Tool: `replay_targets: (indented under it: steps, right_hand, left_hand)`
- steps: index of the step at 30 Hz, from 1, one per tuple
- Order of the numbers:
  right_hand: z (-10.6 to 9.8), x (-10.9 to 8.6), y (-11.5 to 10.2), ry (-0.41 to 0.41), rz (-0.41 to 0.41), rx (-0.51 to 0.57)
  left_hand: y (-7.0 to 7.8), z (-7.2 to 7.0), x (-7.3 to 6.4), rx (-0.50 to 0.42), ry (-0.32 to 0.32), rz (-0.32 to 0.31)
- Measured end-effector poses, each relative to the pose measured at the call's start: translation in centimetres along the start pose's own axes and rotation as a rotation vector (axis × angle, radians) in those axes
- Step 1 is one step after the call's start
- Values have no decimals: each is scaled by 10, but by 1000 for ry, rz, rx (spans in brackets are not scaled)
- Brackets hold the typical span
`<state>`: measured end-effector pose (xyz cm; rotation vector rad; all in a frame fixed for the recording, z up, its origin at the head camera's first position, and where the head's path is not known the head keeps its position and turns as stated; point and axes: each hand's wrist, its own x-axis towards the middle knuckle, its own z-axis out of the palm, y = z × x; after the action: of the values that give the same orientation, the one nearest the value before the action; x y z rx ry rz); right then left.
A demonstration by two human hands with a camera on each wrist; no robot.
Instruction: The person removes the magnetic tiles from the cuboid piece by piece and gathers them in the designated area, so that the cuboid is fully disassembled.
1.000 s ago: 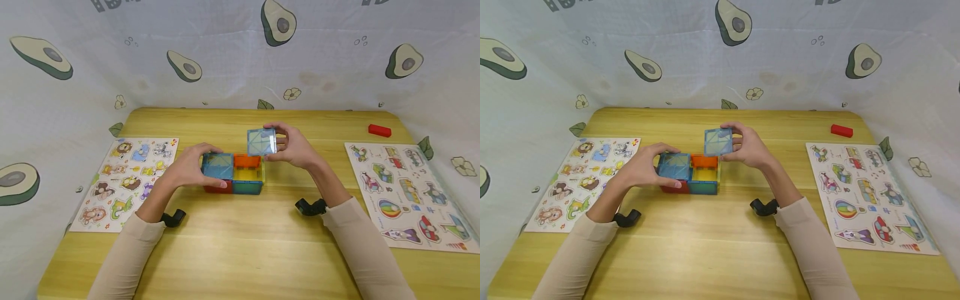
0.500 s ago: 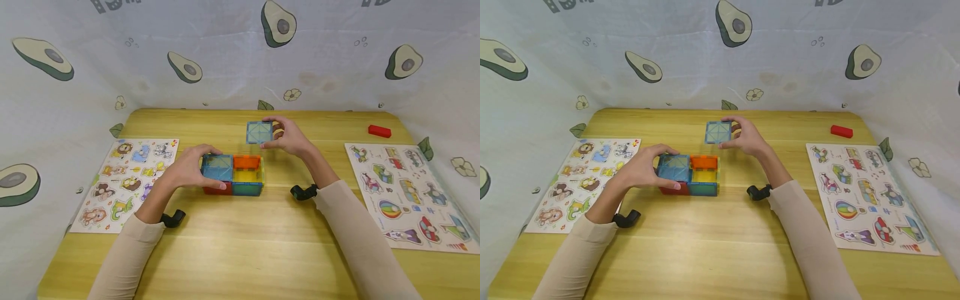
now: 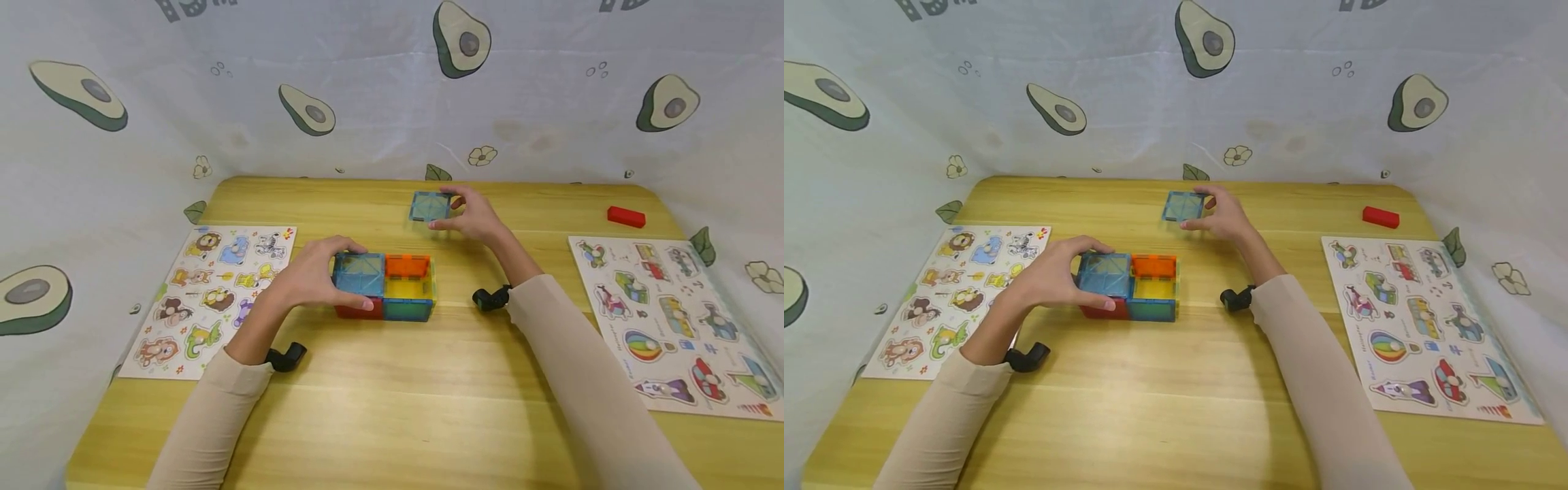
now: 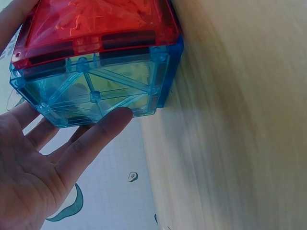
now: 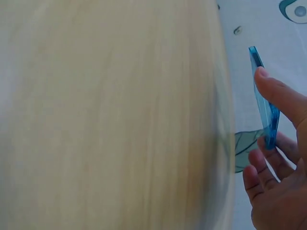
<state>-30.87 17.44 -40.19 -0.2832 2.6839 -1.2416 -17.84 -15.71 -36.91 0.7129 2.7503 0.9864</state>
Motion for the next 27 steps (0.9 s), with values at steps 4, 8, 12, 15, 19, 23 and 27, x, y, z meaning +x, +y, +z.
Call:
replay_targets:
  steps: [4, 8, 12, 15, 19, 23, 27]
  right_hand:
    - [5, 7, 7, 12, 25, 27]
    - [13, 14, 10, 26, 37, 34]
    - [19, 19, 10, 34, 56, 30]
    - [19, 23, 10, 29, 69, 19]
    - [17, 29, 10, 4, 88, -10]
    - [13, 34, 10, -34, 99, -40]
    - [10, 37, 8, -67, 100, -77]
  left_hand:
    - [0, 2, -1, -11, -2, -6]
    - [-1, 2, -1, -6, 1, -9]
    - [-1, 1, 0, 4, 0, -12]
    - [-2, 1, 1, 6, -4, -17]
    - [-3, 2, 1, 4, 0, -17]
    - [-4, 2, 1, 2, 6, -7]
    - [-4, 1, 1, -2, 2, -6]
